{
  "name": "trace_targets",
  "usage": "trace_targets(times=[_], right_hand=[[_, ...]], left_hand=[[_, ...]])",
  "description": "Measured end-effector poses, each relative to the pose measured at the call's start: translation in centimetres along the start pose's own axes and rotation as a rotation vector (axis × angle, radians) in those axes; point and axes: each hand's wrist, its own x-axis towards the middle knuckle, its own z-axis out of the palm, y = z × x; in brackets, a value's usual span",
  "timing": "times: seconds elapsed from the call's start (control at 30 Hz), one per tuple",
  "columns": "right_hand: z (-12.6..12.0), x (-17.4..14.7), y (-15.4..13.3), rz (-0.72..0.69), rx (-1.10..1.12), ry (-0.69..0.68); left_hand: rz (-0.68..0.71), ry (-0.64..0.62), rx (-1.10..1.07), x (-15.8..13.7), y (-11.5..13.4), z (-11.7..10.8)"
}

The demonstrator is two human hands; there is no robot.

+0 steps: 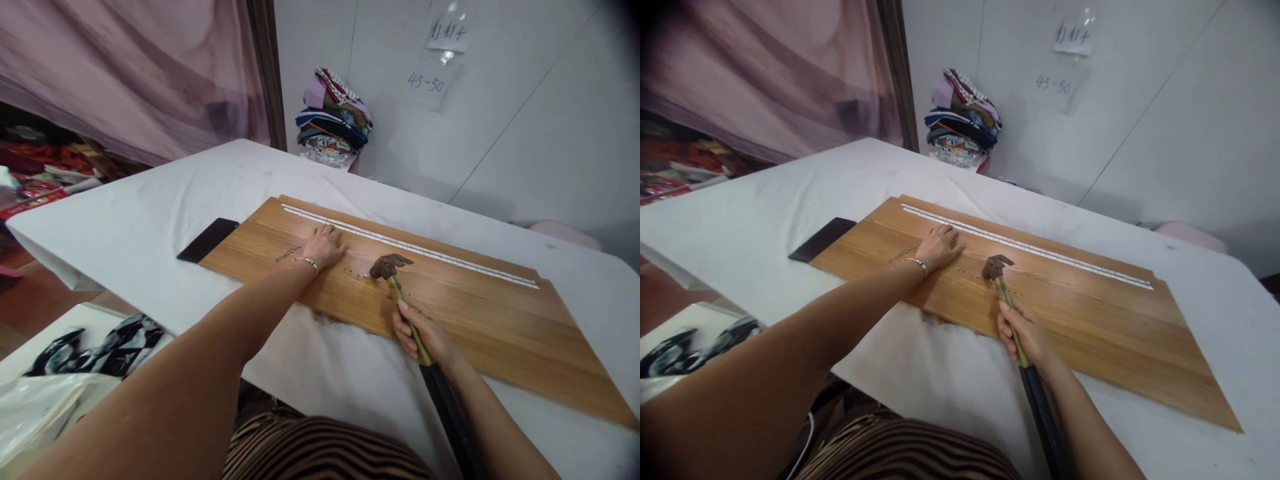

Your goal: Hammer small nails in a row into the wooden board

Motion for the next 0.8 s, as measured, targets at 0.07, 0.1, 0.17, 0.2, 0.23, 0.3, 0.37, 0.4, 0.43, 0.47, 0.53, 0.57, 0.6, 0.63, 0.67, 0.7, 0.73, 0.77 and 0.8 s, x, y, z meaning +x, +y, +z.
trace_targets(times=[0.07, 0.1, 0.17, 0.2, 0.23, 0.3, 0.37, 0.4, 0.43, 0.47, 0.53, 0.57, 0.6, 0.63, 0.67, 0.7, 0.73, 0.77, 0.8], right_hand=[[0.02, -0.04, -0.05, 0.006, -0.01, 0.003], [0.03, -0.05, -0.06, 0.011, -0.014, 0.004], [0.01, -0.04, -0.01, 0.018, -0.016, 0.003], [-0.01, -0.02, 0.03, 0.018, -0.015, 0.002], [-0.03, -0.01, 0.09, 0.014, -0.014, 0.003], [-0.06, 0.01, 0.2, 0.0, -0.009, 0.002], [-0.08, 0.02, 0.24, -0.007, -0.003, 0.003], [-0.07, 0.01, 0.23, -0.004, -0.003, 0.002], [-0.06, 0.01, 0.21, 0.003, -0.005, 0.001], [-0.05, 0.0, 0.18, 0.011, -0.01, -0.002], [-0.05, 0.0, 0.15, 0.018, -0.021, -0.005], [-0.08, -0.01, 0.17, 0.017, -0.027, -0.005], [-0.12, -0.01, 0.22, 0.013, -0.031, -0.004], [-0.18, 0.0, 0.3, 0.015, -0.037, -0.006], [-0.26, 0.0, 0.41, 0.02, -0.044, -0.011], [-0.35, 0.02, 0.53, 0.023, -0.051, -0.017], [-0.44, 0.05, 0.66, 0.024, -0.053, -0.018], [-0.53, 0.09, 0.79, 0.022, -0.043, -0.021], [-0.61, 0.13, 0.9, 0.014, -0.031, -0.015]], left_hand=[[0.006, 0.006, 0.001, 0.02, -0.06, 0.08], [0.008, 0.009, -0.001, 0.02, -0.08, 0.1], [0.01, 0.01, -0.005, -0.02, -0.09, 0.07], [0.01, 0.008, -0.005, -0.05, -0.07, 0.02], [0.008, 0.005, -0.005, -0.09, -0.03, -0.05], [0.004, 0.0, -0.005, -0.18, 0.05, -0.19], [0.002, 0.001, -0.008, -0.25, 0.12, -0.28], [0.002, 0.002, -0.01, -0.27, 0.14, -0.29], [0.002, 0.004, -0.012, -0.29, 0.15, -0.27], [0.001, 0.005, -0.013, -0.3, 0.15, -0.23], [0.001, 0.003, -0.015, -0.3, 0.11, -0.12], [0.0, 0.003, -0.016, -0.3, 0.09, -0.06], [0.001, 0.003, -0.017, -0.29, 0.06, -0.01], [0.003, 0.005, -0.019, -0.3, 0.04, 0.03], [0.006, 0.003, -0.021, -0.3, 0.01, 0.06], [0.008, 0.0, -0.023, -0.3, -0.01, 0.07], [0.01, -0.003, -0.025, -0.31, -0.02, 0.07], [0.01, -0.005, -0.025, -0.32, -0.02, 0.07], [0.012, -0.005, -0.023, -0.33, -0.03, 0.07]])
